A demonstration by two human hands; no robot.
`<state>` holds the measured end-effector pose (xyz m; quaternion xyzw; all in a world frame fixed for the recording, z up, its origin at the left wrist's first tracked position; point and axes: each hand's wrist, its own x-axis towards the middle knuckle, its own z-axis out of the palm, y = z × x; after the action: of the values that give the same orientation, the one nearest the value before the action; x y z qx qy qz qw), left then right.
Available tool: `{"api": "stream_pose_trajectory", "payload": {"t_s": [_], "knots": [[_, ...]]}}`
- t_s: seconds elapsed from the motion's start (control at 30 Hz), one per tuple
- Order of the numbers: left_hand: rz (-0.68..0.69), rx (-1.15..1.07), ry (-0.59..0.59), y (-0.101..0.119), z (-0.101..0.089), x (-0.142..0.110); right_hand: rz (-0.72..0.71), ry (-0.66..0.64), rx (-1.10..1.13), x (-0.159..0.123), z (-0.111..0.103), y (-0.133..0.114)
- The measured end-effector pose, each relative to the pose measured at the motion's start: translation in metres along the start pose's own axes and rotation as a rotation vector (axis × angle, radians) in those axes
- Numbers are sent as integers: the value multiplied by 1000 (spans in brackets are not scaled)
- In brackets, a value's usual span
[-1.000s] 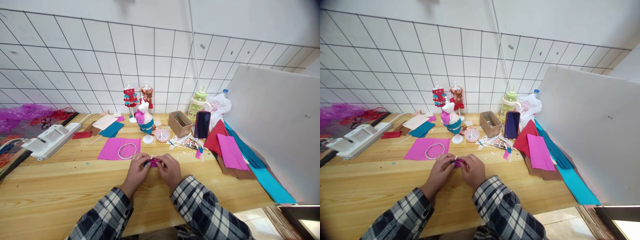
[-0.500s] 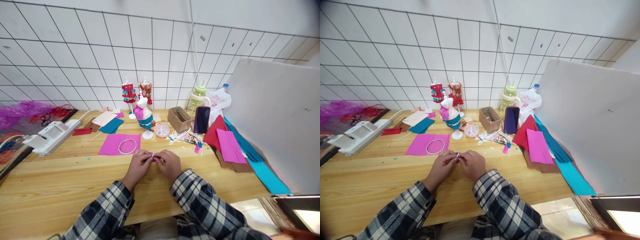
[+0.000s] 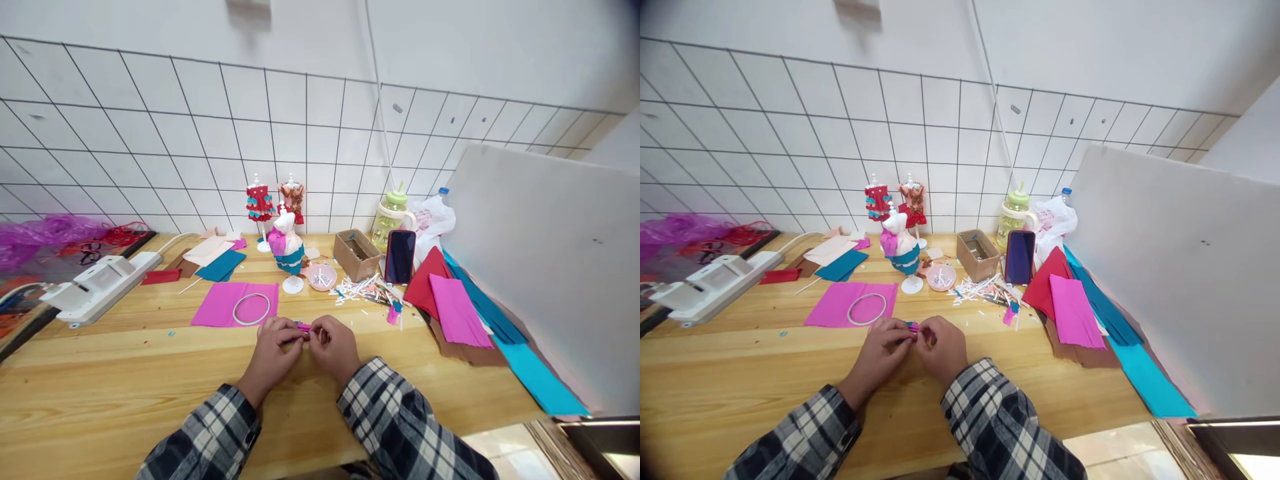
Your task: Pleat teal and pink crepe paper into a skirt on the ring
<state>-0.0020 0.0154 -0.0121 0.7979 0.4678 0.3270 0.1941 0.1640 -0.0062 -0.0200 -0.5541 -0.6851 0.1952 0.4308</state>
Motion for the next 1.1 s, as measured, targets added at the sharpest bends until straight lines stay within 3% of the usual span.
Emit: {"api": "stream_pose_trajectory", "payload": {"t_s": [0.17,0.23,0.3,0.47,0.63,0.83,1.1], "knots": [[30,-37,23,-1,-1,1,211,108,116,10,-9,19],[36,-37,20,-2,-1,1,208,144,48,15,-18,29],[38,-31,19,-2,-1,1,119,161,-116,19,-27,37],[44,-5,32,-1,-1,0,157,208,-261,22,-37,43],[94,58,51,-1,-1,-1,-132,70,-36,15,-24,24],[148,144,89,-1,1,-3,-81,9,50,9,-7,9],[115,174,51,4,0,-3,-136,-102,-57,8,-14,4]]}}
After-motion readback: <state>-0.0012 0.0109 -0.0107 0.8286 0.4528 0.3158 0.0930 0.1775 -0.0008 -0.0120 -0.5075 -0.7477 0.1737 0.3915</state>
